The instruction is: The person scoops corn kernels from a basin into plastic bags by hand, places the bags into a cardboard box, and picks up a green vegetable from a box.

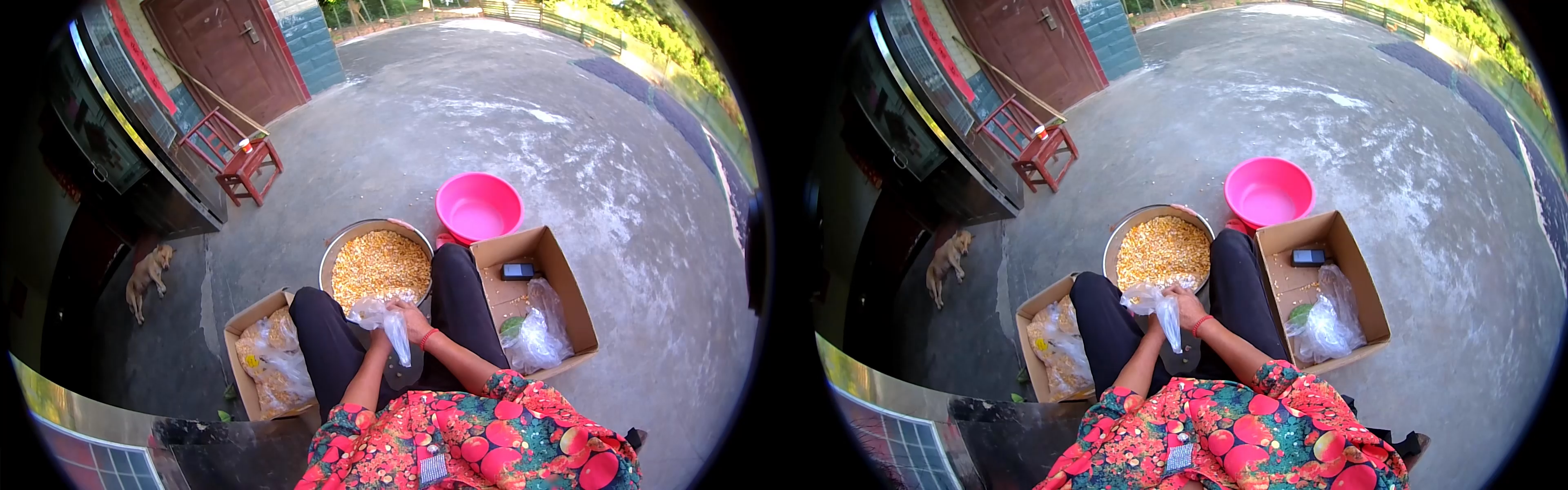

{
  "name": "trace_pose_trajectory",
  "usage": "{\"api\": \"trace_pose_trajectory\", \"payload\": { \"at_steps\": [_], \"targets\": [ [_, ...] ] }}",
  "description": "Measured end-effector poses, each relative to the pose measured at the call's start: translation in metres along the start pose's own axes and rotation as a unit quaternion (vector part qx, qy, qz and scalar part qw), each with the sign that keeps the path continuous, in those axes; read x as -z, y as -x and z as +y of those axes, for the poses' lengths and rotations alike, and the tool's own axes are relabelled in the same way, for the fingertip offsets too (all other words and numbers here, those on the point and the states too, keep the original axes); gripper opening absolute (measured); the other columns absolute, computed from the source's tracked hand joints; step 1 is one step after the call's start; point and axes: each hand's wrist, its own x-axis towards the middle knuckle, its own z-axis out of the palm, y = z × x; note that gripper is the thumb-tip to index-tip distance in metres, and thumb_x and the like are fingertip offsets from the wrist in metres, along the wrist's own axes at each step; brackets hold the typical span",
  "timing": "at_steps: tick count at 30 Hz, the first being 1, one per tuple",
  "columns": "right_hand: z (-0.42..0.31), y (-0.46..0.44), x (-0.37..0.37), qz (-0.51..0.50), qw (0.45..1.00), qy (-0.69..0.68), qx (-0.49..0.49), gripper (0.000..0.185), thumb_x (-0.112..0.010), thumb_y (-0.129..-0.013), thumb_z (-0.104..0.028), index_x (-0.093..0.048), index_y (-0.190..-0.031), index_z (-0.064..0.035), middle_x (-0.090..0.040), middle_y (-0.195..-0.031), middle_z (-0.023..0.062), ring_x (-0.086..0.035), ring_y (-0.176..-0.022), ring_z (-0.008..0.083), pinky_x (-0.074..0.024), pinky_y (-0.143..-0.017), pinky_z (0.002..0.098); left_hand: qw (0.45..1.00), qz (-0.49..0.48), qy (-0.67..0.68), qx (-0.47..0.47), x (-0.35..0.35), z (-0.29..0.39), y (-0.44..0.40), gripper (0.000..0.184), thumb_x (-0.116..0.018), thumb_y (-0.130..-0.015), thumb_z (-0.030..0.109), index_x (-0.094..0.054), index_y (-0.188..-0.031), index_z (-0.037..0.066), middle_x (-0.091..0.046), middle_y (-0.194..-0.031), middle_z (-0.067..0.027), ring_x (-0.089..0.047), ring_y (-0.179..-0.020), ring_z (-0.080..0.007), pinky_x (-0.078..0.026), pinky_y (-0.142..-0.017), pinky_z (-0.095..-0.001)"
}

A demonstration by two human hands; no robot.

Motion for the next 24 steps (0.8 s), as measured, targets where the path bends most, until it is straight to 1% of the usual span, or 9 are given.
{"api": "trace_pose_trajectory", "payload": {
  "at_steps": [2, 6, 9, 11, 15, 19, 22, 23, 24],
  "targets": [
    [-0.003, 0.001, 0.003, 0.008, 1.000, -0.017, -0.004, 0.025, -0.053, -0.070, -0.028, -0.057, -0.089, -0.0114, -0.053, -0.098, 0.0039, -0.044, -0.102, 0.0227, -0.0364, -0.083, 0.0397, 0.997, 0.052, 0.016, -0.045, 0.005, 0.006, 0.000, 0.035, -0.055, -0.075, 0.022, -0.052, -0.106, 0.006, -0.054, -0.103, -0.0129, -0.051, -0.097, -0.0271, -0.039, -0.083, -0.0378],
    [-0.011, 0.001, 0.010, 0.008, 1.000, -0.011, -0.017, 0.025, -0.053, -0.071, -0.027, -0.058, -0.089, -0.0106, -0.052, -0.100, 0.0047, -0.044, -0.102, 0.0229, -0.0361, -0.083, 0.0397, 0.996, 0.065, 0.056, -0.038, 0.006, 0.006, 0.002, 0.036, -0.055, -0.075, 0.022, -0.051, -0.108, 0.006, -0.054, -0.103, -0.0130, -0.052, -0.096, -0.0267, -0.040, -0.083, -0.0370],
    [-0.011, 0.000, 0.012, -0.003, 1.000, -0.013, -0.007, 0.029, -0.053, -0.073, -0.025, -0.056, -0.097, -0.0093, -0.052, -0.101, 0.0084, -0.045, -0.101, 0.0267, -0.0350, -0.086, 0.0378, 0.997, 0.062, 0.030, -0.030, 0.005, 0.006, 0.000, 0.035, -0.056, -0.075, 0.022, -0.052, -0.105, 0.006, -0.055, -0.101, -0.0129, -0.053, -0.093, -0.0258, -0.042, -0.079, -0.0361],
    [-0.012, -0.001, 0.011, 0.010, 1.000, -0.014, -0.006, 0.029, -0.054, -0.072, -0.025, -0.056, -0.097, -0.0091, -0.052, -0.102, 0.0086, -0.045, -0.102, 0.0269, -0.0350, -0.087, 0.0380, 0.999, 0.002, -0.049, -0.018, 0.015, 0.013, -0.001, 0.032, -0.056, -0.075, 0.023, -0.053, -0.102, 0.006, -0.056, -0.098, -0.0132, -0.054, -0.091, -0.0247, -0.044, -0.075, -0.0361],
    [-0.012, -0.002, 0.011, 0.028, 0.999, -0.028, 0.001, 0.031, -0.054, -0.072, -0.023, -0.055, -0.098, -0.0072, -0.052, -0.101, 0.0112, -0.045, -0.101, 0.0280, -0.0360, -0.087, 0.0382, 1.000, -0.011, -0.012, -0.010, 0.008, 0.006, 0.000, 0.027, -0.055, -0.076, 0.023, -0.055, -0.098, 0.007, -0.057, -0.093, -0.0126, -0.056, -0.087, -0.0250, -0.045, -0.071, -0.0367],
    [-0.020, -0.001, 0.014, 0.072, 0.995, -0.056, -0.044, 0.023, -0.053, -0.071, -0.022, -0.058, -0.088, -0.0067, -0.053, -0.097, 0.0083, -0.046, -0.096, 0.0274, -0.0371, -0.084, 0.0363, 0.978, 0.075, 0.178, 0.081, -0.018, -0.009, -0.008, 0.026, -0.053, -0.077, 0.021, -0.056, -0.100, 0.008, -0.058, -0.092, -0.0121, -0.056, -0.086, -0.0260, -0.045, -0.072, -0.0373],
    [-0.002, -0.001, -0.004, 0.082, 0.992, -0.051, -0.087, 0.034, -0.055, -0.073, -0.026, -0.054, -0.099, -0.0050, -0.053, -0.096, 0.0165, -0.050, -0.093, 0.0305, -0.0407, -0.082, 0.0364, 0.929, 0.115, 0.316, 0.151, -0.033, -0.020, -0.016, 0.026, -0.052, -0.077, 0.019, -0.056, -0.101, 0.009, -0.060, -0.090, -0.0117, -0.057, -0.086, -0.0268, -0.045, -0.073, -0.0377],
    [0.008, -0.001, -0.014, 0.103, 0.930, -0.317, -0.153, 0.032, -0.055, -0.073, -0.023, -0.054, -0.099, -0.0048, -0.054, -0.093, 0.0159, -0.051, -0.090, 0.0296, -0.0415, -0.080, 0.0352, 0.923, 0.117, 0.329, 0.164, -0.035, -0.022, -0.017, 0.026, -0.052, -0.077, 0.018, -0.056, -0.101, 0.009, -0.060, -0.090, -0.0115, -0.057, -0.085, -0.0271, -0.045, -0.073, -0.0378],
    [0.003, -0.001, -0.007, 0.097, 0.935, -0.306, -0.148, 0.030, -0.054, -0.075, -0.021, -0.054, -0.100, -0.0044, -0.054, -0.090, 0.0145, -0.052, -0.088, 0.0281, -0.0421, -0.079, 0.0340, 0.940, 0.101, 0.287, 0.158, -0.020, -0.009, -0.013, 0.027, -0.052, -0.077, 0.018, -0.056, -0.103, 0.010, -0.060, -0.091, -0.0117, -0.057, -0.086, -0.0274, -0.045, -0.074, -0.0380]
  ]
}}
